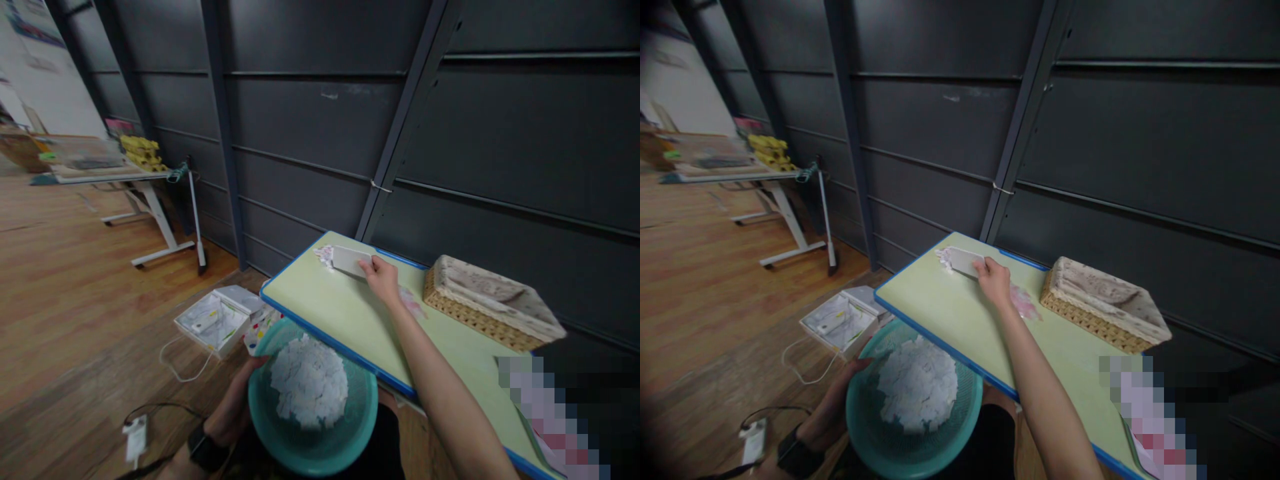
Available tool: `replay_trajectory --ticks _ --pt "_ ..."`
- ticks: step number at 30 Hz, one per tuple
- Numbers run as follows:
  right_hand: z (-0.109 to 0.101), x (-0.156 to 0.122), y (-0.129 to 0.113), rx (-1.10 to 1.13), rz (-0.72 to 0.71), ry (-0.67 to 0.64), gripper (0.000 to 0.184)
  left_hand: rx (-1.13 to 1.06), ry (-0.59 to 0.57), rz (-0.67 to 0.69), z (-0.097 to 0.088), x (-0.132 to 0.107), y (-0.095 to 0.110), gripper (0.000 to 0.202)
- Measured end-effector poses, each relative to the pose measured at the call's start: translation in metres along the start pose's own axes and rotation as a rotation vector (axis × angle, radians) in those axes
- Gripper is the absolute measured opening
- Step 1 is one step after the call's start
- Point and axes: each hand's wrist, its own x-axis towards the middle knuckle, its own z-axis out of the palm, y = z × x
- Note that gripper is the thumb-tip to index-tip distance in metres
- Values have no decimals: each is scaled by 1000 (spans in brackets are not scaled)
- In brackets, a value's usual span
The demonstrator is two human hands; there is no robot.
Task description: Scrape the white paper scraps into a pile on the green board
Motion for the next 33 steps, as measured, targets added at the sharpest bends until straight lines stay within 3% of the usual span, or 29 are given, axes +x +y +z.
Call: replay_trajectory --ticks 5,8,13,22,33 --pt "10 -7 -7 53 -61 -74 34 49 47 -42 -3 1 -1 56" --pt "11 -9 -12 42 -87 -103 33 16 -22 -3 -3 1 -3 62" --pt "3 -4 -10 -53 -58 -52 32 12 -39 17 4 -3 0 72" --pt "11 -9 -14 -26 -101 -128 30 0 -7 -10 4 -2 1 58" --pt "3 -3 -11 -66 -64 -36 31 16 54 -51 8 -6 2 57"
